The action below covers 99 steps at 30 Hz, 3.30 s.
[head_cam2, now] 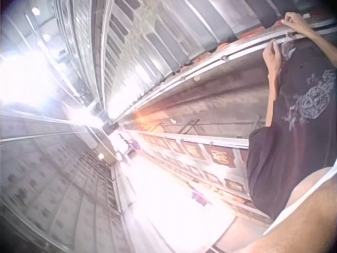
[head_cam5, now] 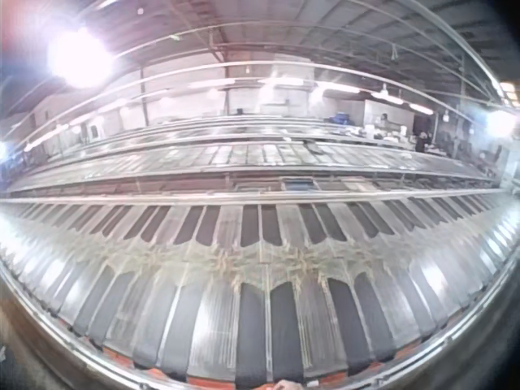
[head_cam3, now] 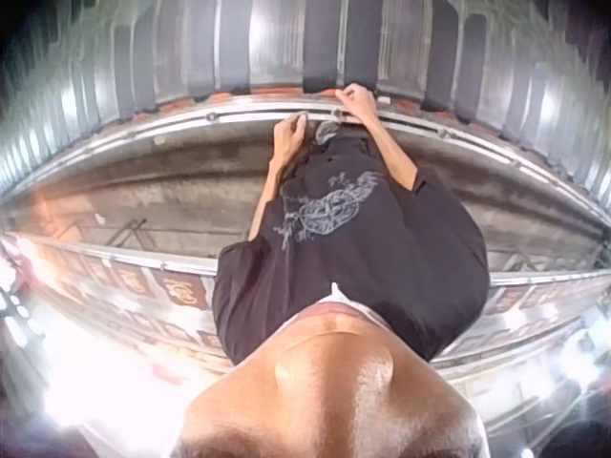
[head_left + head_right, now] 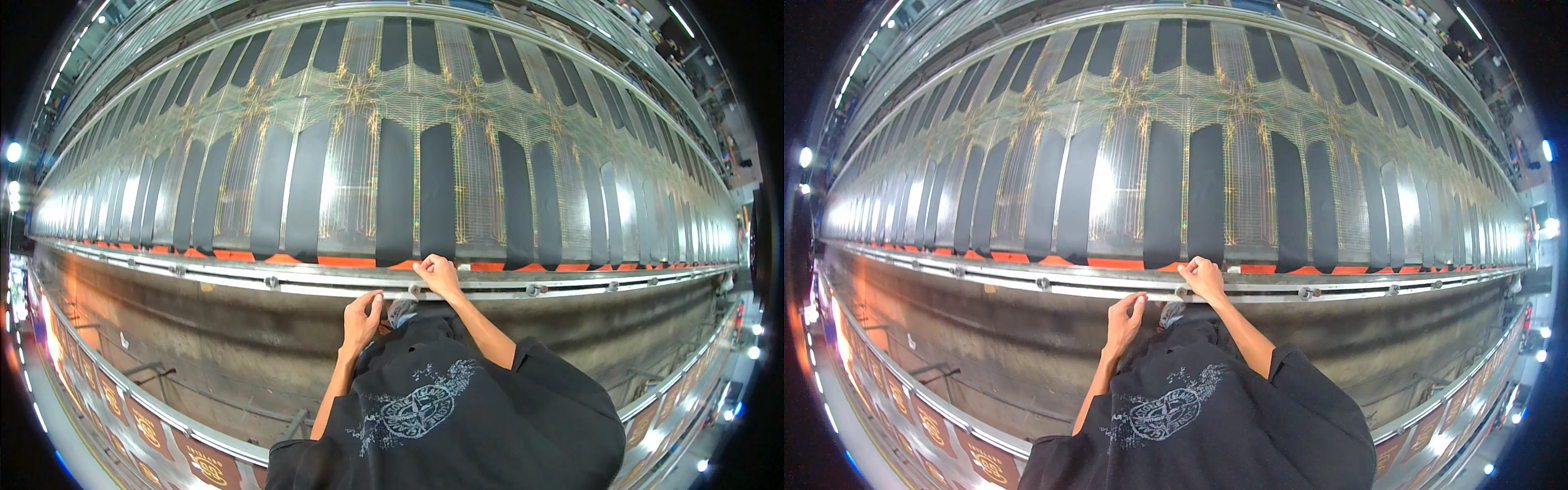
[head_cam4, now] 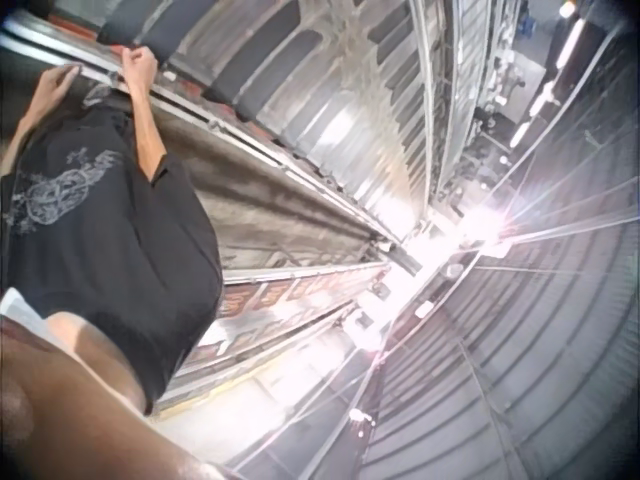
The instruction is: The person repeatedly lifts and adjusts a series of black rectangular panels mounted on a curved metal frame. They use both hands to pull the panels down and smooth them against the frame, moving sequentially along the row. The task involves repetitive handling of each panel to ensure it is properly seated.
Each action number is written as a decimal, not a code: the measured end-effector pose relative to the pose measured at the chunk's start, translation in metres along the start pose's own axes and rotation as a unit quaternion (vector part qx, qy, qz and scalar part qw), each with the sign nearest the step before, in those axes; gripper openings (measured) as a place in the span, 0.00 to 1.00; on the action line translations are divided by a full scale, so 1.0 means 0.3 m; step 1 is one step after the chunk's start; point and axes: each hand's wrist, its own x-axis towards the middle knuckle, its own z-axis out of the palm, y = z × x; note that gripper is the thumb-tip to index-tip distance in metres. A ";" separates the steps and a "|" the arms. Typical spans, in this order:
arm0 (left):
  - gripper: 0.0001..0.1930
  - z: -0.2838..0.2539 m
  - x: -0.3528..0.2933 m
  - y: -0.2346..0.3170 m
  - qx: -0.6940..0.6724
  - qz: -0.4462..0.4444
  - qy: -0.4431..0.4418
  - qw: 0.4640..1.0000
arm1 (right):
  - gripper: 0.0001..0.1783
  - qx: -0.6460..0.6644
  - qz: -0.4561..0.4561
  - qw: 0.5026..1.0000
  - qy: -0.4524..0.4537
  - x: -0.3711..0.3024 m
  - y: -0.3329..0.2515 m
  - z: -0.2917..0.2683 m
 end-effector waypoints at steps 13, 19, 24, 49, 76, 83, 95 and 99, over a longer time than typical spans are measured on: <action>0.14 -0.163 0.983 0.024 0.204 0.156 -0.062 0.964 | 0.22 -0.051 0.075 0.989 0.113 0.331 -0.099 0.100; 0.24 0.015 1.613 0.097 0.284 0.275 -0.110 0.912 | 0.22 -0.045 0.119 0.988 0.092 0.409 -0.159 0.084; 0.32 0.181 1.812 0.015 0.342 0.294 -0.142 0.881 | 0.23 -0.022 0.162 0.983 0.085 0.417 -0.157 0.072; 0.10 -0.276 1.060 0.664 0.203 0.348 -0.226 0.887 | 0.26 -0.010 0.075 0.985 0.156 0.403 -0.115 0.100; 0.13 0.157 1.926 0.065 0.212 0.089 -0.146 0.962 | 0.25 -0.022 0.143 0.986 0.078 0.426 -0.138 0.073; 0.12 0.160 1.930 0.072 0.215 0.071 -0.140 0.964 | 0.25 -0.024 0.148 0.986 0.077 0.430 -0.142 0.071; 0.11 0.173 1.928 0.073 0.236 0.075 -0.124 0.961 | 0.27 -0.043 0.134 0.985 0.095 0.431 -0.141 0.076; 0.11 0.175 1.930 0.063 0.224 0.067 -0.122 0.965 | 0.27 -0.040 0.135 0.986 0.091 0.429 -0.135 0.078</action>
